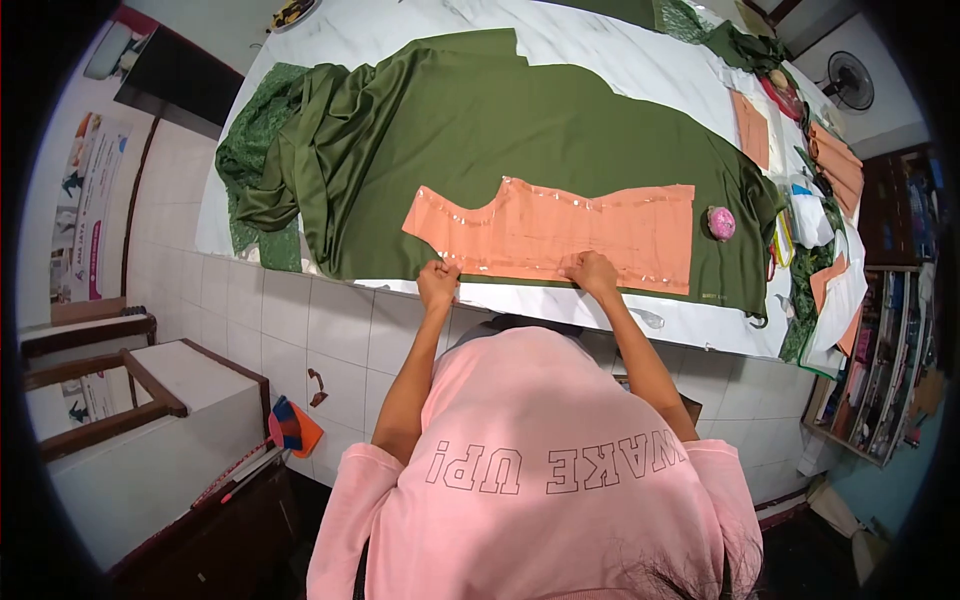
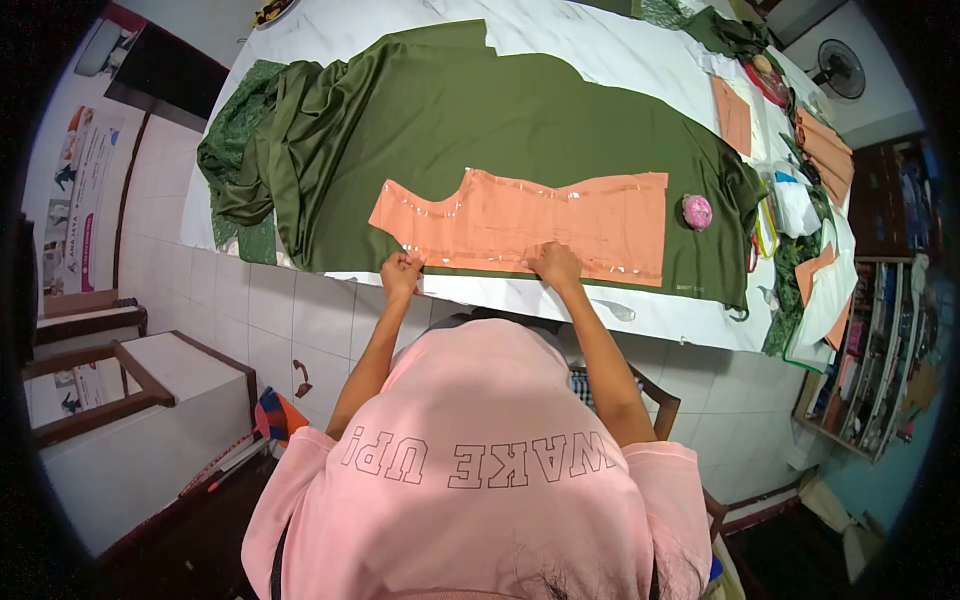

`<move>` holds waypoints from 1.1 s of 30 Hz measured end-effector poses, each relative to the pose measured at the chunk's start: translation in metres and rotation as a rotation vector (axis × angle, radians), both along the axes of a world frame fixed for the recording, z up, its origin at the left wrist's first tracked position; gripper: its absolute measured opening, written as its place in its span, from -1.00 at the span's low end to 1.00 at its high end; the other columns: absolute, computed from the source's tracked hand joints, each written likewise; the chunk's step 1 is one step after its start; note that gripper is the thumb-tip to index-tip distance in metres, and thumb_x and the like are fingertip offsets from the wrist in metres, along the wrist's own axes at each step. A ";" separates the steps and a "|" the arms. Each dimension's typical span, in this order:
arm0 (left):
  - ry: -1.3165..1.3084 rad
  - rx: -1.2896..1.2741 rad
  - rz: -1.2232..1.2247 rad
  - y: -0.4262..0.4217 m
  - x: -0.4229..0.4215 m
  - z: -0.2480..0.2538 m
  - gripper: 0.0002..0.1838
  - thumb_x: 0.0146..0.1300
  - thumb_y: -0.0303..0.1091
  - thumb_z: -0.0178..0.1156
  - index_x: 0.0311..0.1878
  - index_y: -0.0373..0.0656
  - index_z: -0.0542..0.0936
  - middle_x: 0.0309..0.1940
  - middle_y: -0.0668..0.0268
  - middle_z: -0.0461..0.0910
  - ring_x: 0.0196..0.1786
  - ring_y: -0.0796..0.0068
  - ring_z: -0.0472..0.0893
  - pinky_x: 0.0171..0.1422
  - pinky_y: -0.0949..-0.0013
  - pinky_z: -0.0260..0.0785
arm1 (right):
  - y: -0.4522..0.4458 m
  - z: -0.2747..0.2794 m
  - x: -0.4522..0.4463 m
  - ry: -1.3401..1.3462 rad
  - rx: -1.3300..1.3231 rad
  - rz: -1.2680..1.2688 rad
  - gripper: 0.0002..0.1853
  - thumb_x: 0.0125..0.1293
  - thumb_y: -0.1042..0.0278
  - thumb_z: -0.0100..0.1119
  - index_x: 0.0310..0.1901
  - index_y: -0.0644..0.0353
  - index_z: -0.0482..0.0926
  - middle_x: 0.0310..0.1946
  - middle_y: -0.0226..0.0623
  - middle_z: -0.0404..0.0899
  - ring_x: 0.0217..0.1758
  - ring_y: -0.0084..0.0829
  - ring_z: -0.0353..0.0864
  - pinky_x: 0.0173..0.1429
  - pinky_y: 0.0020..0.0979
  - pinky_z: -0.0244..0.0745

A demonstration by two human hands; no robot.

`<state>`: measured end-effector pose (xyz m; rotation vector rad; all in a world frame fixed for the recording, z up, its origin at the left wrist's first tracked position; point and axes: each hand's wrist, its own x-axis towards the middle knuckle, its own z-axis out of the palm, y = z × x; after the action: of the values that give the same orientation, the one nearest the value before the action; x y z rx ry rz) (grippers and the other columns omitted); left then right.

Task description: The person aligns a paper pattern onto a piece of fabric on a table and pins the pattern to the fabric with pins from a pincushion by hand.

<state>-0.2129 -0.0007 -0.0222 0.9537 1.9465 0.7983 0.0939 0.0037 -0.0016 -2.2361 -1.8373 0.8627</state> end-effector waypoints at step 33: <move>-0.031 -0.205 0.835 -0.044 0.108 -0.003 0.46 -0.40 -0.05 0.58 0.39 -0.26 -0.33 0.35 -0.11 -0.19 0.41 -0.08 -0.10 0.45 0.02 -0.15 | 0.053 0.003 0.315 -0.301 0.717 -0.264 -0.85 0.23 0.35 0.09 -0.29 0.27 0.52 -0.36 -0.06 0.48 -0.28 0.00 0.51 -0.21 -0.12 0.40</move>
<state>-0.1051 -0.0449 -0.0257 -0.0357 2.3467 1.0141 0.4091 0.0564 0.0014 -2.1007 -1.5431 -0.1790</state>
